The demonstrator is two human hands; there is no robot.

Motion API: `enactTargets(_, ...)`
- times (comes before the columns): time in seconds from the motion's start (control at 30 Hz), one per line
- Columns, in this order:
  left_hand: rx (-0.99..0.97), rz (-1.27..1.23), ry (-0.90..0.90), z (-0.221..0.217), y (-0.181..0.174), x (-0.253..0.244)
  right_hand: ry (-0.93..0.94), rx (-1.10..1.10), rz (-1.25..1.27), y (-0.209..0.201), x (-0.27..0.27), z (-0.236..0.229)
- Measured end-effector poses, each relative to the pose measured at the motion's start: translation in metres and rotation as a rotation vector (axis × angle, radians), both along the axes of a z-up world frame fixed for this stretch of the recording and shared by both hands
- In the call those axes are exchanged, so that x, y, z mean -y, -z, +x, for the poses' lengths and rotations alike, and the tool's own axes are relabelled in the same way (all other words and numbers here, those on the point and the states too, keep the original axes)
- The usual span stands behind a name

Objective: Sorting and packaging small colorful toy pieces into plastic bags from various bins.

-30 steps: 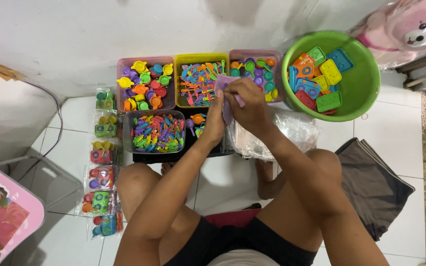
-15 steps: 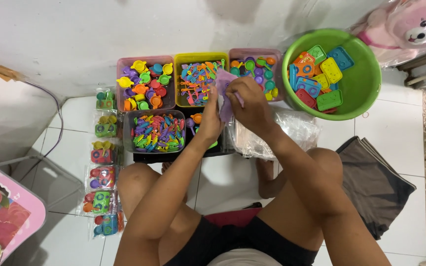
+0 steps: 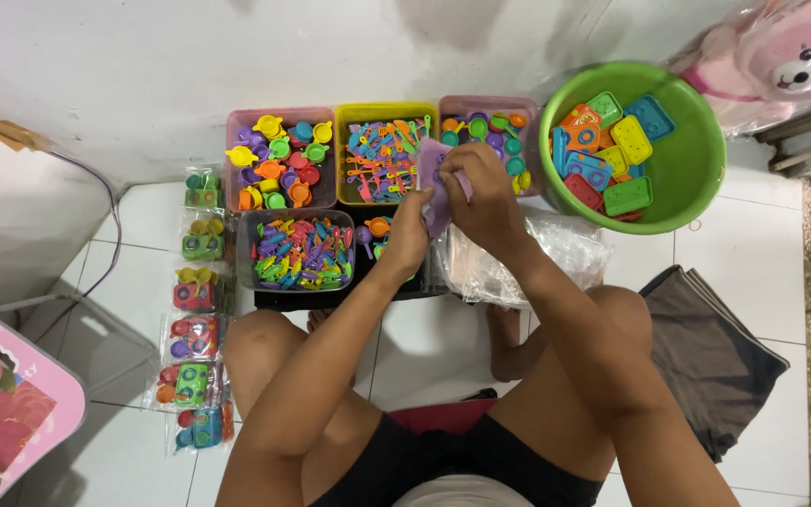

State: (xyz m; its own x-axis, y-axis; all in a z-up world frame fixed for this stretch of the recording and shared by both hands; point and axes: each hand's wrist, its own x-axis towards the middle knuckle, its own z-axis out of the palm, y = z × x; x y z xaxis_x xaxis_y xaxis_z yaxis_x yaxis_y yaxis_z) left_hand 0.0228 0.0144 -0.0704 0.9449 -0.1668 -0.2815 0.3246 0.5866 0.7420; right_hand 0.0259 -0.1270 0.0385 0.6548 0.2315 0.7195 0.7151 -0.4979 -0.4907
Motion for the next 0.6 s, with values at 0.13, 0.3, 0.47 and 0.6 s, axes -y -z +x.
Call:
enactTargets(0.13,0.653,0.824,-0.034,-0.014,0.026,0.006,-0.021,-0.005,0.022,-0.004,0.000,-0.003)
enactTargets(0.3,-0.041,-0.001,0.045,-0.018,-0.038,0.002,0.008,0.007,-0.022,-0.002,0.000,-0.001)
enactTargets(0.47,-0.137,-0.047,0.005,-0.008,-0.007,0.014,0.035,0.041,-0.033,-0.005,-0.004,-0.001)
enactTargets(0.6,0.665,0.852,-0.099,-0.021,0.008,0.000,0.037,0.036,-0.036,0.001,-0.004,-0.002)
